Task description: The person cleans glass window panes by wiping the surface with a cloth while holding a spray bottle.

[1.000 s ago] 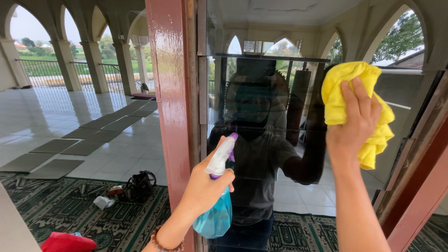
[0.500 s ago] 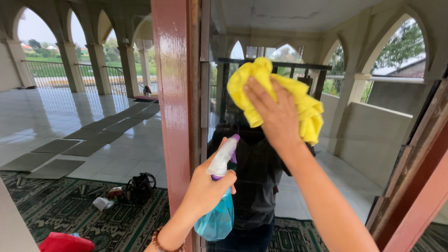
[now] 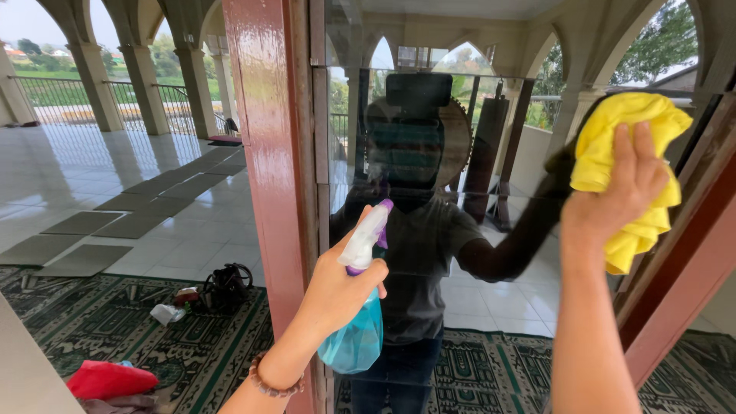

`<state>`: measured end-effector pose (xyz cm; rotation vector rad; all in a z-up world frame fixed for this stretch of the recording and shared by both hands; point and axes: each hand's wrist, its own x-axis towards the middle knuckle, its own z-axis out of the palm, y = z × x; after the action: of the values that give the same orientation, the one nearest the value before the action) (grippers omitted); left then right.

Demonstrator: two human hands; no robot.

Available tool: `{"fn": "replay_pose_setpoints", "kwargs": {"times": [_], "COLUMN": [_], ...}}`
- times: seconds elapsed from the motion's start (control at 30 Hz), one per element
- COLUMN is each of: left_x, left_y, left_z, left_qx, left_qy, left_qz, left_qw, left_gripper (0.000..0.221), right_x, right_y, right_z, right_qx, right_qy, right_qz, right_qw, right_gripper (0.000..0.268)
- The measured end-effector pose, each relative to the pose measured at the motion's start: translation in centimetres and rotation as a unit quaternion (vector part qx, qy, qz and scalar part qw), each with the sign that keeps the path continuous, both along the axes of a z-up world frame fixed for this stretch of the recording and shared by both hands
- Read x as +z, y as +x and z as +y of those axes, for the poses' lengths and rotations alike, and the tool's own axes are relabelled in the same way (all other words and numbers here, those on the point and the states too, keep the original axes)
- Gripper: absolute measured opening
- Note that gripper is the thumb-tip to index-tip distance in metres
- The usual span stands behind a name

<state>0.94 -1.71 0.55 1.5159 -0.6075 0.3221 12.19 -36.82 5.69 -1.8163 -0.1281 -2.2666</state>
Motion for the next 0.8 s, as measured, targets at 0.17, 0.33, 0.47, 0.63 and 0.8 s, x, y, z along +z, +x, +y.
{"fn": "replay_pose_setpoints", "kwargs": {"times": [0.17, 0.33, 0.47, 0.63, 0.8], "left_x": [0.9, 1.9, 4.5, 9.5, 12.6], "left_y": [0.5, 0.6, 0.3, 0.7, 1.9], "left_z": [-1.3, -2.8, -3.5, -4.2, -4.4], "left_qx": [-0.004, -0.024, -0.038, -0.038, 0.011], "left_qy": [0.014, -0.016, -0.009, -0.037, -0.049], "left_qz": [-0.007, -0.043, -0.089, -0.172, -0.169], "left_qw": [1.000, 0.999, 0.995, 0.984, 0.984], "left_gripper": [0.075, 0.070, 0.072, 0.065, 0.037], "right_x": [-1.7, -0.7, 2.6, 9.1, 12.4], "right_y": [0.2, -2.6, -4.0, -6.1, -6.9], "right_z": [9.0, 12.3, 11.0, 9.7, 10.1], "right_qx": [0.068, 0.133, 0.088, 0.052, 0.069], "right_qy": [-0.128, -0.265, -0.234, -0.197, -0.175], "right_qz": [0.042, 0.109, 0.065, -0.039, -0.082], "right_qw": [0.989, 0.949, 0.966, 0.978, 0.979], "right_gripper": [0.056, 0.066, 0.061, 0.047, 0.047]}}
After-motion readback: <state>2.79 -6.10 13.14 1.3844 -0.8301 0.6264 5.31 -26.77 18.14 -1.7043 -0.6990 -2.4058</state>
